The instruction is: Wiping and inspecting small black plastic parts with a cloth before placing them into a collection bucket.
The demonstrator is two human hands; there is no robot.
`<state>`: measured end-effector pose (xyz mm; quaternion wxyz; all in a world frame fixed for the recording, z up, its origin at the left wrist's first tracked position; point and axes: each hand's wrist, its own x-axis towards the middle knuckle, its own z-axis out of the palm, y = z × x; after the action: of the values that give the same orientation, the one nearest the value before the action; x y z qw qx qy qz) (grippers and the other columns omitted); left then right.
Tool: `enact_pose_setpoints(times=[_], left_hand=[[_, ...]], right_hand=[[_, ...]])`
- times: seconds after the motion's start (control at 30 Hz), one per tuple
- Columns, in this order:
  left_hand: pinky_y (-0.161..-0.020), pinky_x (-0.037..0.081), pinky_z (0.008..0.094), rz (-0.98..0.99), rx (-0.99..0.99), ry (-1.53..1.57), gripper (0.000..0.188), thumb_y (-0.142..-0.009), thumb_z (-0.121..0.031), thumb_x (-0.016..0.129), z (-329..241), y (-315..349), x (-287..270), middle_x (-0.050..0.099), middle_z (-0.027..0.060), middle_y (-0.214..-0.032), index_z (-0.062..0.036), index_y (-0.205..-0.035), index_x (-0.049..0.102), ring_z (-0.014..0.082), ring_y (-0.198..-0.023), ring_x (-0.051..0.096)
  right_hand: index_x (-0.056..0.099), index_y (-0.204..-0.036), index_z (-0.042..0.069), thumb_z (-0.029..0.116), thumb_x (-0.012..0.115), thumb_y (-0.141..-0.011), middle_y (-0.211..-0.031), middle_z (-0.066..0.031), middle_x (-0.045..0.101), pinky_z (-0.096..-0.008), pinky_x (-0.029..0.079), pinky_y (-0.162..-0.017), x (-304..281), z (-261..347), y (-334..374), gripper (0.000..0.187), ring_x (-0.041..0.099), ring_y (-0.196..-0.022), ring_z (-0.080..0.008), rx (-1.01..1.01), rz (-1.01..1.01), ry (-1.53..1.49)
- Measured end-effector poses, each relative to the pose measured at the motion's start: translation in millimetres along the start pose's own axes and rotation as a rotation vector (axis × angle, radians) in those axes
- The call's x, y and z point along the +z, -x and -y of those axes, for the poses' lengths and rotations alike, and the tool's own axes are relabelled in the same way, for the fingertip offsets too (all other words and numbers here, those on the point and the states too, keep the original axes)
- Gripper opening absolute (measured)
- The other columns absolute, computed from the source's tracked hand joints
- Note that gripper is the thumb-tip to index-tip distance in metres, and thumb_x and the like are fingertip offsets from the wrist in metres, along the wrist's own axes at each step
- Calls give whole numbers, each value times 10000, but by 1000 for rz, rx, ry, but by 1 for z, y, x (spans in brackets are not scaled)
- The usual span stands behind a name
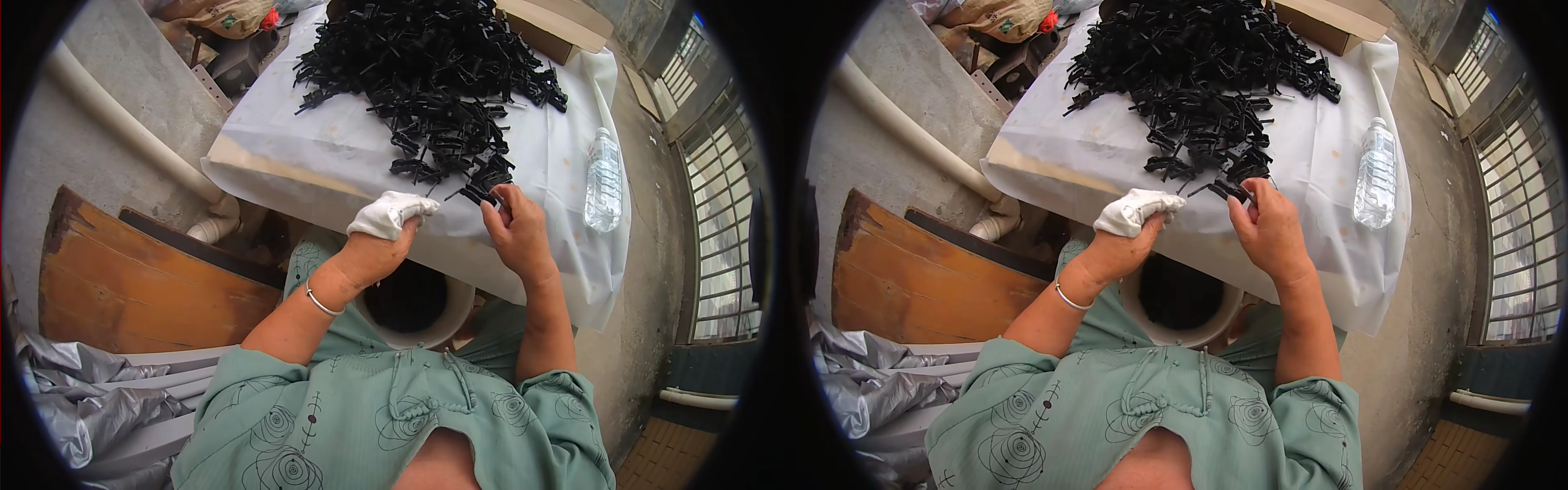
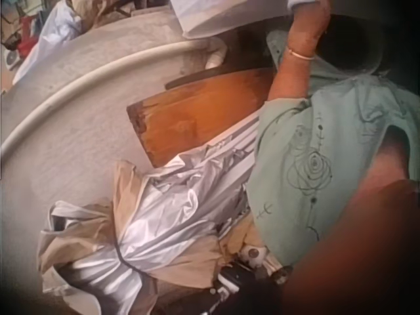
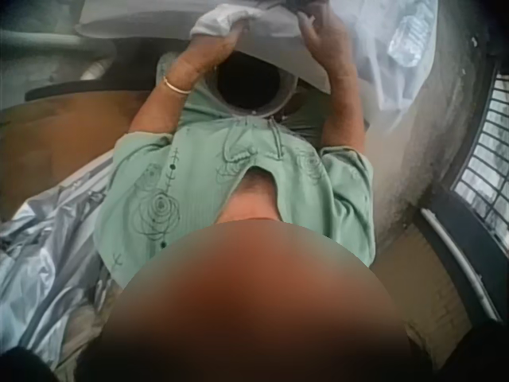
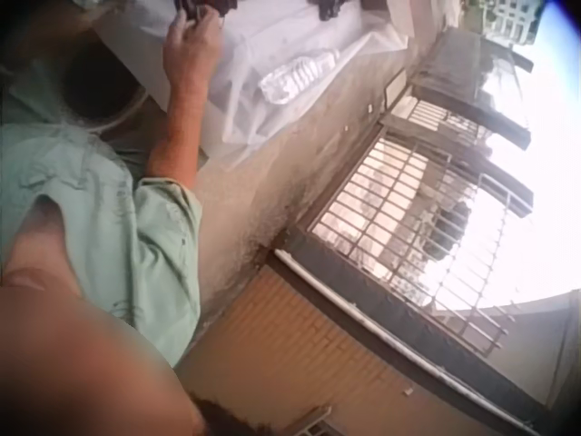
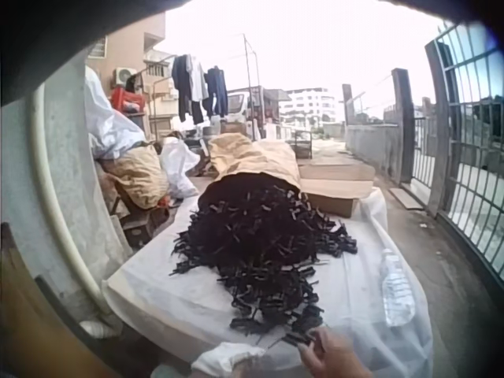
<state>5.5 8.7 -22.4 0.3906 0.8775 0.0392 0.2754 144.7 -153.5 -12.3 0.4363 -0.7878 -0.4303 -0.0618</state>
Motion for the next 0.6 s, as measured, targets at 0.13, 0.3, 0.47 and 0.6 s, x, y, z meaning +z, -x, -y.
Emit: enact_pose_setpoints(times=[0.13,0.3,0.47,0.6], left_hand=[[-627,475,220,39,-219,421,256,-879,-62,523,-13,-6,-6,610,43,-889,-26,-1132,539,99,-710,562],[-509,434,219,546,-332,571,263,-877,-77,509,-37,-16,-11,547,22,-814,-22,-1127,451,71,-578,487],[-496,419,180,291,-468,809,261,-885,-65,494,-20,-4,6,524,18,-866,-37,-1142,458,47,-595,469],[-504,427,172,181,-431,812,317,-876,-37,497,-20,2,17,567,31,-895,-30,-1187,435,42,-606,511]], right_hand=[[556,-911,-3,116,629,-785,-597,14,418,-236,340,-487,-14,8,5,188,378,-536,-70,168,395,-249],[560,-929,-1,96,622,-784,-620,31,425,-220,327,-490,-3,10,12,185,367,-549,-55,219,477,-471],[576,-942,4,91,662,-776,-661,13,477,-211,323,-475,-4,28,19,206,377,-535,-49,56,208,-484],[576,-880,12,66,673,-767,-608,19,462,-212,313,-454,17,34,27,158,369,-528,-44,-261,133,-416]])
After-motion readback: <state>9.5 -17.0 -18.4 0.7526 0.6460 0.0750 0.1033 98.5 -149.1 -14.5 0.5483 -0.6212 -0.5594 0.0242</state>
